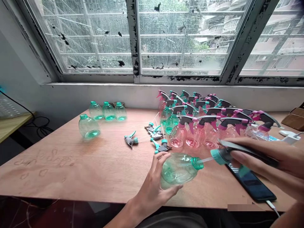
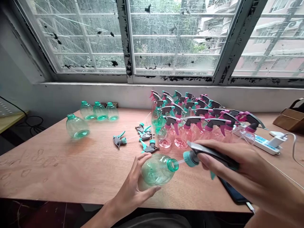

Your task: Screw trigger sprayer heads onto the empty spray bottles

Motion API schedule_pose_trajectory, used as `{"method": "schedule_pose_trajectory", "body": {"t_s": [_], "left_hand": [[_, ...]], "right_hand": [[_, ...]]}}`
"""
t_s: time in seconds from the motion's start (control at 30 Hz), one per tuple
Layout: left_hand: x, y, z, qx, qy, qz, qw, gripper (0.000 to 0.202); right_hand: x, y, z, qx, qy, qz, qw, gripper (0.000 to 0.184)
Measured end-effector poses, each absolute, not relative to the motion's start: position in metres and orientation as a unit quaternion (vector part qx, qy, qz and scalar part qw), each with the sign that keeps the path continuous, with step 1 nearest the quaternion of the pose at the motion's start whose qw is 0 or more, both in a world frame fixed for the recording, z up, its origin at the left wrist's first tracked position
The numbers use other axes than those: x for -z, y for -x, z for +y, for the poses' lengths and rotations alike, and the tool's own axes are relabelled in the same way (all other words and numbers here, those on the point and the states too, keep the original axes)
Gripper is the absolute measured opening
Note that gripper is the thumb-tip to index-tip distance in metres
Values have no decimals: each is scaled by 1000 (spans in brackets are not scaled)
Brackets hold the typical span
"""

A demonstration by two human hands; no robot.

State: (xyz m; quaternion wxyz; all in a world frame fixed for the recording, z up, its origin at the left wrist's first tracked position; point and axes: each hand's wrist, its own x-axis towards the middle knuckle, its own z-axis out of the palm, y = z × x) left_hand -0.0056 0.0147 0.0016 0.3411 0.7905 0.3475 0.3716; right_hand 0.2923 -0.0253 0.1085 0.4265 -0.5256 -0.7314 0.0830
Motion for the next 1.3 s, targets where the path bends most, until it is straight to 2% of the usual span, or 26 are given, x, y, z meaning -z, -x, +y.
{"method": "schedule_pose_trajectory", "body": {"t_s": [0.03, 0.1, 0.23, 0.3, 0.37, 0.47, 0.6, 0.77, 0.9, 0.97, 1.03, 1.2, 1.3], "left_hand": [[0, 6, 13, -391, -771, 344, 365, 80], [2, 8, 10, -429, -719, 336, 432, 83], [1, 13, 10, -477, -632, 329, 515, 89], [-1, 16, 11, -484, -615, 339, 523, 85], [-2, 17, 12, -480, -609, 357, 521, 74], [-1, 17, 13, -475, -614, 372, 509, 64], [-10, 15, 18, -456, -653, 368, 481, 71], [-61, 4, 39, -318, -810, 386, 307, 82], [-91, -2, 49, -183, -868, 378, 266, 94], [-88, 0, 41, -179, -857, 394, 282, 94], [-74, 5, 27, -239, -831, 397, 307, 85], [-13, 17, -3, -563, -664, 351, 345, 41], [11, 18, -1, -682, -548, 341, 344, 38]], "right_hand": [[-111, -288, -21, -87, 520, -756, 388, 24], [-108, -277, -16, -93, 502, -775, 371, 23], [-68, -255, -23, -214, 535, -704, 415, 31], [-39, -246, -26, -300, 562, -623, 453, 38], [-15, -238, -24, -383, 552, -568, 476, 37], [6, -227, -17, -489, 507, -507, 498, 38], [12, -215, -12, -531, 472, -464, 529, 37], [14, -218, -11, -567, 443, -369, 588, 47], [14, -229, -9, -579, 413, -319, 626, 34], [13, -232, -11, -581, 405, -315, 632, 31], [13, -231, -13, -582, 401, -319, 631, 30], [18, -221, -16, -585, 425, -344, 599, 38], [20, -217, -15, -571, 449, -358, 587, 47]]}}
